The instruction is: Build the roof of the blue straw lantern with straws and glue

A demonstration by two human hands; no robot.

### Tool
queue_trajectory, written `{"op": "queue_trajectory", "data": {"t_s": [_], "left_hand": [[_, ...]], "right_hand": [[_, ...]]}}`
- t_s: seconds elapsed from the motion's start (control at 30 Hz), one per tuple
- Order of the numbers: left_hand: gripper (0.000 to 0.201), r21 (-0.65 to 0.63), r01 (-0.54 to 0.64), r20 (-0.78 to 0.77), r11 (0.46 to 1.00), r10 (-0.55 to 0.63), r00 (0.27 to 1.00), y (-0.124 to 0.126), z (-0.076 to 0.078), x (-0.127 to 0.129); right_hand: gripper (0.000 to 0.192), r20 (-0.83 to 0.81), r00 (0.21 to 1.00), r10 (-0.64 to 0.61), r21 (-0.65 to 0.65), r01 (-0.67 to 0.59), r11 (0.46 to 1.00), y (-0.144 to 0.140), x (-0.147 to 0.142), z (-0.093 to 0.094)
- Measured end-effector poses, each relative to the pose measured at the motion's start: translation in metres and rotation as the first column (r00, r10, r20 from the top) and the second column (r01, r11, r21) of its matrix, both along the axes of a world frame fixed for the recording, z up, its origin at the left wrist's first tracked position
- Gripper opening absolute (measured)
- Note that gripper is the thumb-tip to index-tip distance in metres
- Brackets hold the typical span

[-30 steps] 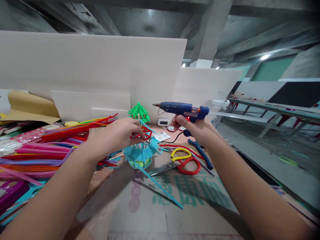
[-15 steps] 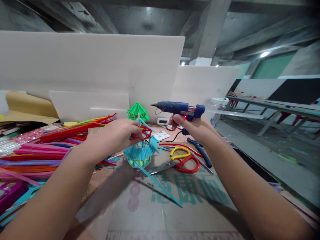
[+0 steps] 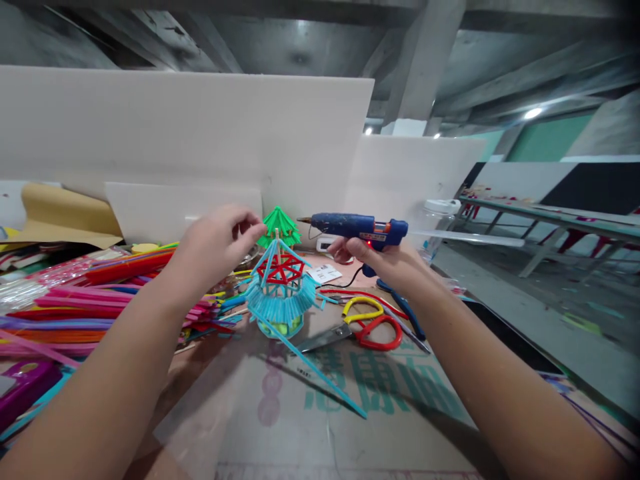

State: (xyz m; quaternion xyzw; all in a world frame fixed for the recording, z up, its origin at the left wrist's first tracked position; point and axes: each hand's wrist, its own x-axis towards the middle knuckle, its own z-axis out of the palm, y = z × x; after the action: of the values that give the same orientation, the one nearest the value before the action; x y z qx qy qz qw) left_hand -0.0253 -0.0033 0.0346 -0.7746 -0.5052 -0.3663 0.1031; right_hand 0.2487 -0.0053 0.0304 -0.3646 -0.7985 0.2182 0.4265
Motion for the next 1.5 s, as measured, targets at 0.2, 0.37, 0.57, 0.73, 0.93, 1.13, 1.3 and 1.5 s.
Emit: {"op": "queue_trajectory", "data": {"t_s": [0.2,0.37,0.57,0.73,0.93,1.13,1.3,1.5], "left_hand": [[0.045,-0.251,0.251,0.293,0.935,-0.174,0.94,0.034,-0.023,-0.009],[0.044,-0.326,0.314,0.323,0.892,-0.207,0.923,0.041,-0.031,-0.007],[0.039,-0.311,0.321,0.281,0.895,-0.236,0.93,0.03,-0.023,-0.003],[0.038,-0.333,0.318,0.285,0.888,-0.226,0.931,0.031,-0.026,-0.001],[0.033,-0.299,0.307,0.249,0.904,-0.237,0.939,0.031,-0.026,0.001],[0.033,-0.294,0.282,0.22,0.913,-0.223,0.95,0.029,-0.025,0.002],[0.033,-0.29,0.267,0.213,0.919,-0.21,0.954,0.03,-0.026,0.003],[0.032,-0.29,0.269,0.217,0.919,-0.21,0.953,0.031,-0.027,0.003]], "right_hand": [[0.042,0.044,0.998,-0.04,-0.066,0.043,0.997,0.003,-0.011,-0.011],[0.038,0.111,0.975,-0.193,-0.084,0.203,0.976,0.001,-0.02,-0.017],[0.037,0.117,0.965,-0.237,-0.015,0.24,0.971,0.006,-0.022,-0.023],[0.036,0.117,0.972,-0.205,0.009,0.206,0.979,0.009,-0.021,-0.026],[0.034,0.118,0.962,-0.246,0.039,0.243,0.969,0.011,-0.02,-0.027],[0.033,0.138,0.965,-0.222,0.063,0.215,0.975,0.011,-0.019,-0.027],[0.03,0.118,0.965,-0.234,0.07,0.227,0.971,0.012,-0.019,-0.028],[0.029,0.122,0.965,-0.233,0.081,0.224,0.971,0.012,-0.019,-0.028]]}}
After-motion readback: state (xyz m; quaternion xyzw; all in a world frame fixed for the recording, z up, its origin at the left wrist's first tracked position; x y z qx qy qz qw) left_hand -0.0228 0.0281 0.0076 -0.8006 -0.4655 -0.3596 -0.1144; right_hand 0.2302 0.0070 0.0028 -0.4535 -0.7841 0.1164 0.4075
